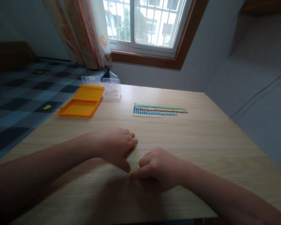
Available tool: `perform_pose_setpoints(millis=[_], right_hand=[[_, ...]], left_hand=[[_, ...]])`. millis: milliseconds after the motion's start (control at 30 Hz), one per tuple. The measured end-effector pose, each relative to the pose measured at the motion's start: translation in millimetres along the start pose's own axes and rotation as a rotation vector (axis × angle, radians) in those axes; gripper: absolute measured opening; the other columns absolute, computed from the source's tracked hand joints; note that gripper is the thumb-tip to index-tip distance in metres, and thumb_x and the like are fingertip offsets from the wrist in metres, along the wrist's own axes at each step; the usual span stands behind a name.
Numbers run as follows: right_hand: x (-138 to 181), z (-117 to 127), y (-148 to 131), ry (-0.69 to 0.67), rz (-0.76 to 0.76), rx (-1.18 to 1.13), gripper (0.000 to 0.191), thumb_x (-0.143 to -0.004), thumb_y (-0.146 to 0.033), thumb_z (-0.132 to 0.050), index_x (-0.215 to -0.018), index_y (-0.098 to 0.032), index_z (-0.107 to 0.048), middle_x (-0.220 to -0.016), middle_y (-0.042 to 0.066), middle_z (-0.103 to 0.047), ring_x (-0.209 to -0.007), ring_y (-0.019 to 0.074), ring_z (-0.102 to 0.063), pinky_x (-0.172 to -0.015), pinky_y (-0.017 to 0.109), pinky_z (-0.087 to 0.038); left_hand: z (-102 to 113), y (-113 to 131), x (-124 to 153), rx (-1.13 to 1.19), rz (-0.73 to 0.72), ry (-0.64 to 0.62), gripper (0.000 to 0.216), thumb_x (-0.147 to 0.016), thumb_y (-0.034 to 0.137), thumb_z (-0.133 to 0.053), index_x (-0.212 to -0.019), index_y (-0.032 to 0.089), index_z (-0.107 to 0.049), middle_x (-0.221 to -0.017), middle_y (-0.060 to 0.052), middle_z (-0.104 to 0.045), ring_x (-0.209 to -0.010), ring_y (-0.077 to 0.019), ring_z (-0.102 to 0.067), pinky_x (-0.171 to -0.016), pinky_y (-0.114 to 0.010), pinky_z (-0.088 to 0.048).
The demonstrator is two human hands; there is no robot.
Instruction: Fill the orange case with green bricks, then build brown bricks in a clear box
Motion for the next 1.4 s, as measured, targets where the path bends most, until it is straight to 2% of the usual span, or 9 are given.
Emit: perform_pose_setpoints(millis=[200,300,500,633,833,967,1100,1233,1400], right_hand=[[2.5,-1.8,-1.2,-0.010,-0.006,-0.019,0.025,-0.087,-0.018,-0.056,-0.103,-0.023,-0.074,-0.070,0.000,-0.062,-0.064,0.0151,-0.056,-0.058,0.030,-0.036],[4.5,0.7,-2.0,-0.010,-0.006,-0.036,0.022,-0.083,-0.018,-0.056,-0.096,-0.022,-0.074,-0.067,0.000,-0.061,-0.062,0.0152,-0.055,-0.058,0.030,-0.037],[8.7,15.0,14.4,0.082,-0.071,-0.013,0.024,-0.085,-0.017,-0.054,-0.095,-0.020,-0.076,-0.066,0.001,-0.063,-0.055,0.0126,-0.054,-0.056,0.027,-0.038],[11.6,19.0,30.5,0.179,-0.118,0.015,0.028,-0.090,-0.013,-0.054,-0.104,-0.019,-0.078,-0.067,0.001,-0.064,-0.054,0.0108,-0.054,-0.054,0.025,-0.037],[15.8,26.2,43.7,0.349,-0.161,-0.003,0.029,-0.093,-0.011,-0.054,-0.106,-0.015,-0.079,-0.063,0.000,-0.061,-0.051,0.0090,-0.050,-0.051,0.022,-0.035],[19.0,34.1,51.3,0.453,-0.228,0.042,0.027,-0.092,-0.010,-0.055,-0.100,-0.014,-0.080,-0.062,0.000,-0.060,-0.052,0.0088,-0.052,-0.050,0.022,-0.035],[19.4,36.3,53.5,0.491,-0.245,0.049,0.026,-0.092,-0.011,-0.056,-0.097,-0.012,-0.081,-0.060,0.000,-0.060,-0.050,0.0078,-0.049,-0.048,0.021,-0.033],[19.0,36.2,52.3,0.494,-0.233,0.058,0.025,-0.092,-0.012,-0.056,-0.097,-0.013,-0.080,-0.060,-0.001,-0.060,-0.050,0.0081,-0.048,-0.049,0.022,-0.034],[20.3,36.4,51.9,0.501,-0.233,0.064,0.025,-0.093,-0.013,-0.055,-0.098,-0.015,-0.080,-0.063,0.000,-0.062,-0.053,0.0092,-0.050,-0.051,0.022,-0.035]], left_hand=[[0.3,-2.5,1.3,0.015,-0.010,0.002,0.064,-0.060,0.064,-0.086,-0.100,0.015,-0.076,-0.097,-0.015,-0.073,-0.084,-0.0298,-0.065,-0.077,-0.038,-0.049],[1.7,-9.1,1.1,0.050,-0.023,-0.019,0.055,-0.058,0.057,-0.089,-0.094,0.018,-0.074,-0.095,-0.011,-0.072,-0.083,-0.0257,-0.062,-0.074,-0.034,-0.047],[2.0,-26.7,-7.3,0.192,-0.076,-0.096,0.030,-0.068,0.038,-0.087,-0.077,0.021,-0.064,-0.079,0.000,-0.066,-0.068,-0.0154,-0.052,-0.060,-0.026,-0.035],[-0.1,-38.2,-14.0,0.313,-0.098,-0.087,0.024,-0.078,0.039,-0.078,-0.075,0.020,-0.062,-0.070,0.003,-0.062,-0.063,-0.0127,-0.048,-0.059,-0.025,-0.033],[2.1,-50.2,-18.8,0.433,-0.058,-0.030,0.031,-0.093,0.043,-0.057,-0.077,0.018,-0.064,-0.068,0.002,-0.060,-0.063,-0.0120,-0.048,-0.061,-0.025,-0.034],[1.3,-42.8,-20.9,0.290,0.030,0.025,0.032,-0.085,0.049,-0.068,-0.072,0.020,-0.064,-0.064,0.002,-0.060,-0.057,-0.0127,-0.045,-0.058,-0.028,-0.031],[0.7,-32.2,-21.7,0.198,0.030,0.099,0.035,-0.078,0.051,-0.075,-0.066,0.020,-0.064,-0.060,0.002,-0.059,-0.053,-0.0127,-0.041,-0.055,-0.029,-0.028],[-2.4,-35.7,-24.6,0.253,0.016,0.111,0.033,-0.074,0.045,-0.079,-0.064,0.020,-0.061,-0.057,0.004,-0.057,-0.053,-0.0120,-0.041,-0.055,-0.028,-0.028],[-6.1,-55.5,-29.0,0.427,0.021,0.155,0.027,-0.077,0.034,-0.074,-0.064,0.019,-0.055,-0.056,0.006,-0.053,-0.054,-0.0107,-0.043,-0.055,-0.026,-0.028]])
Point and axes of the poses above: each hand's wrist, its own x-axis away from the middle knuckle, its own z-axis out of the back of the hand, y = z × x, the point moved 4 cm from there along -x, towards the middle knuckle
